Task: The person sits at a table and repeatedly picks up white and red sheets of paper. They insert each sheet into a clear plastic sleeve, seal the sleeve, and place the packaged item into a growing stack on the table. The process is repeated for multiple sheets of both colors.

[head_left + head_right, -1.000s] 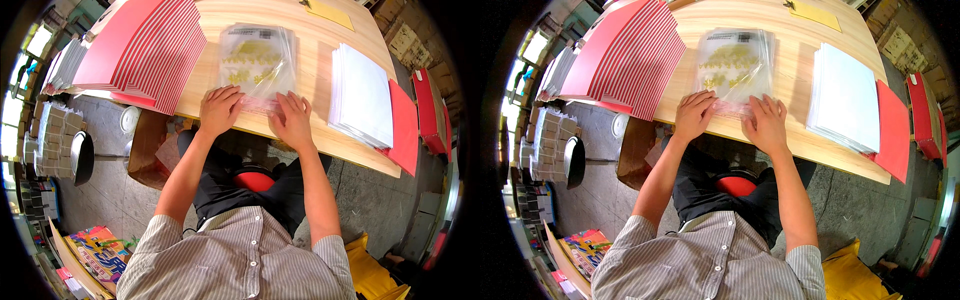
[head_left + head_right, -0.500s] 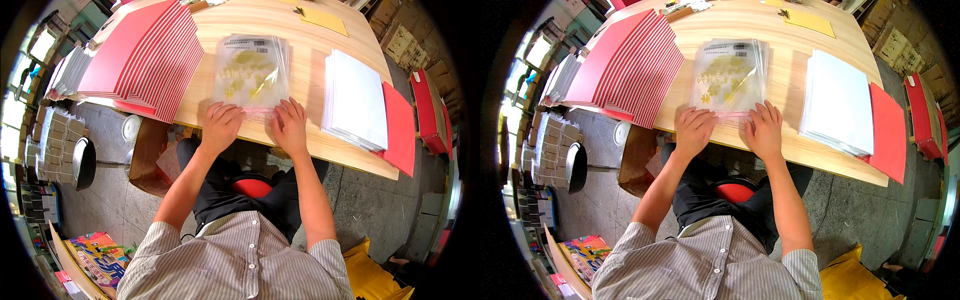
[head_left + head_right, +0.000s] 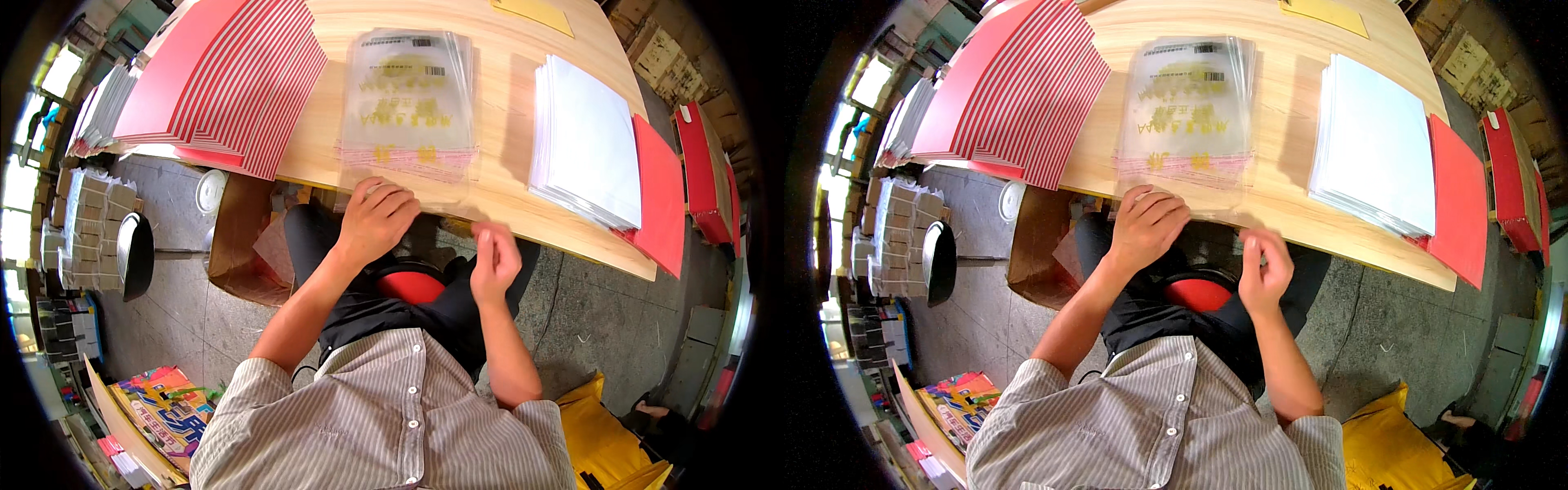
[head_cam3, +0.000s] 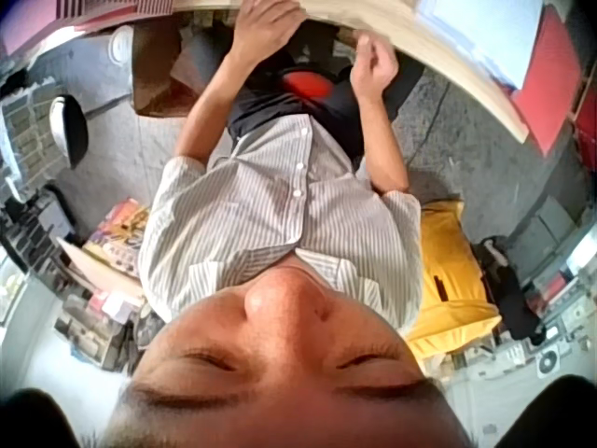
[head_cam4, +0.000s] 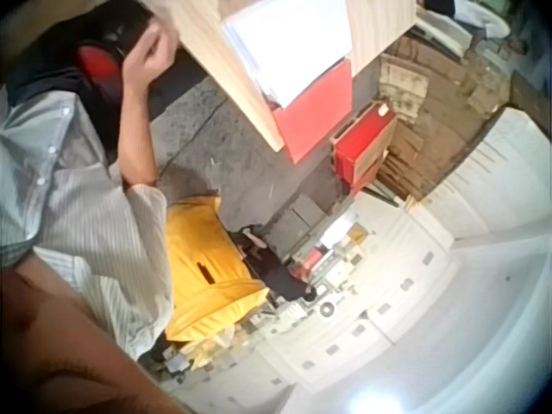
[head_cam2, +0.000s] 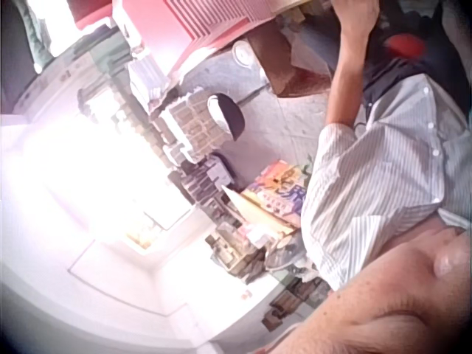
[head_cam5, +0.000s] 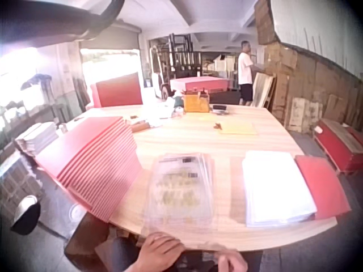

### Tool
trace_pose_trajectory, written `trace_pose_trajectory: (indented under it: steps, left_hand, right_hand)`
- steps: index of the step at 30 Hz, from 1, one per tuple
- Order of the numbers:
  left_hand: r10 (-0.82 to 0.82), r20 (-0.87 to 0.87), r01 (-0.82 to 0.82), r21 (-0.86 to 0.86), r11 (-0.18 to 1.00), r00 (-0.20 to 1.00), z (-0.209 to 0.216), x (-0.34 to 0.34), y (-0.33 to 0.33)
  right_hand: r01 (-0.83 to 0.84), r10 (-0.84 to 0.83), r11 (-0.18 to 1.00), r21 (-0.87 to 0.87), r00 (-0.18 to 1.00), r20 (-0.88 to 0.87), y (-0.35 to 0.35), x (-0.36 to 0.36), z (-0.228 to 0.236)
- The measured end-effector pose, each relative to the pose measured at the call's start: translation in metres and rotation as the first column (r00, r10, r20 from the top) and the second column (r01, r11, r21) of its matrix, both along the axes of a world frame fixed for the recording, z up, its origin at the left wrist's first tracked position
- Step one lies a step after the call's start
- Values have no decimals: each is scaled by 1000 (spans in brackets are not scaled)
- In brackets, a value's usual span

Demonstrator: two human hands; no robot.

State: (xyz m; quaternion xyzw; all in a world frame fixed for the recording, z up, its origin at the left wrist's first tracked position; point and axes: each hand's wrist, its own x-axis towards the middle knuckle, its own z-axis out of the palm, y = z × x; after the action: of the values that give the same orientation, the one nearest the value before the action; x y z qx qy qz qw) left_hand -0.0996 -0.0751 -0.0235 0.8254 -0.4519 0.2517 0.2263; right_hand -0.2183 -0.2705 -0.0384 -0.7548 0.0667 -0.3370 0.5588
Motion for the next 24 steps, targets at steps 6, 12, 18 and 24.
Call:
trace_pose_trajectory:
  steps: [6,12,18,24]
  left_hand:
    - [-40,-51,38,-36,999,998,33,-7,26]
    - [159,168,-136,-137,981,973,171,30,130]
    - [324,17,-324,111,940,946,247,81,228]
    - [301,-149,-264,224,938,942,255,98,241]
  right_hand:
    - [6,-19,998,-58,975,-219,-7,-63,-57]
    - [48,-172,931,-361,932,-320,-66,-103,-102]
    - [25,-262,847,-532,889,-375,-81,-94,-130]
    - [15,-269,868,-496,854,-445,-86,-98,-141]
